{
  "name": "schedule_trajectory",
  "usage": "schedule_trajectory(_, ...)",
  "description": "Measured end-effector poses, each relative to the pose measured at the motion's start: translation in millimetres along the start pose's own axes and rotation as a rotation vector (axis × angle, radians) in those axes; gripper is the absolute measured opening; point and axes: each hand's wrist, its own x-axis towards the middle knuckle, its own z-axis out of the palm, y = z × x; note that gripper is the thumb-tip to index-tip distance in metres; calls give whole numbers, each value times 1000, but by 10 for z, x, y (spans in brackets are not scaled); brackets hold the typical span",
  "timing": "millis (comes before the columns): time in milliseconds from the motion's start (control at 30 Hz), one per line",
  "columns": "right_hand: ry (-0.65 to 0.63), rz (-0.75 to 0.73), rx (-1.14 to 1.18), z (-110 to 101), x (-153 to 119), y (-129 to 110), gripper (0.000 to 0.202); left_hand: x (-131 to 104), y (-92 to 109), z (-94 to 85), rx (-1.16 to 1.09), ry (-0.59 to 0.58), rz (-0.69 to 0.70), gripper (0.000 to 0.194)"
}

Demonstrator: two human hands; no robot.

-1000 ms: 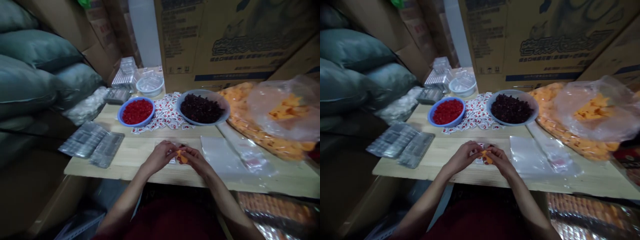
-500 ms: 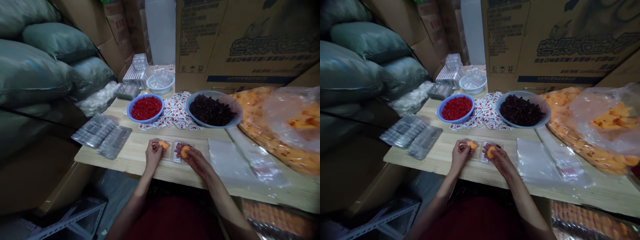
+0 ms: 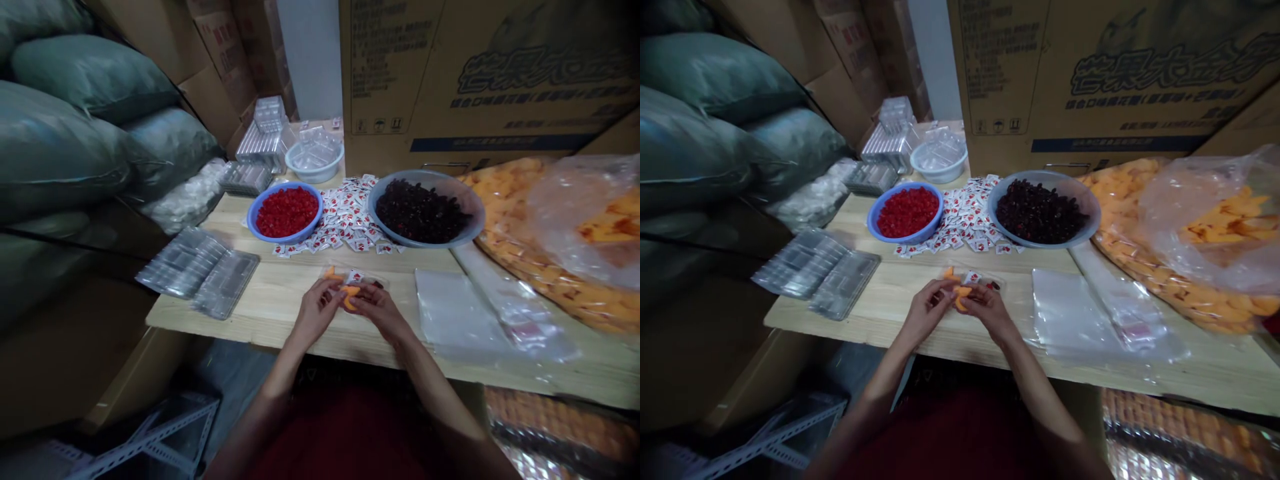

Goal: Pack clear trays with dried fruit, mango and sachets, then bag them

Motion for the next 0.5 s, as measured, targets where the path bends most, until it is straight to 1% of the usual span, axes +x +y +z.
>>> schedule_trajectory(33,-25,-18,-58,12,71,-1,48,23,0,-21,-59,-34,-11,29)
schedule_trajectory(67,-48,-43,-122,25,145,-5,46,49,-21,-43,-94,-42,-33,28)
schedule_trajectory(100,-59,-78,-197,38,220,-11,43,77,-59,-65,-108,-15,-60,26)
schedule_trajectory(133,-47,-129,-284,49,293,-18,39,105,-112,-87,-106,38,-90,24)
schedule_trajectory(200,42,-277,-510,64,420,-36,28,149,-233,-121,-69,170,-156,22)
schedule_trajectory(233,93,-361,-640,69,472,-44,22,161,-287,-127,-46,219,-185,23)
schedule_trajectory(267,128,-440,-766,72,516,-48,17,165,-330,-124,-21,238,-207,24)
schedule_trajectory(300,132,-505,-883,74,552,-48,16,161,-359,-111,16,231,-222,24)
schedule_trajectory(333,104,-549,-984,77,582,-42,17,151,-372,-90,74,209,-226,23)
schedule_trajectory(400,6,-583,-1131,84,628,-11,23,124,-366,-32,256,174,-187,17)
schedule_trajectory(500,-78,-572,-1263,100,676,51,26,112,-337,37,579,196,-75,11)
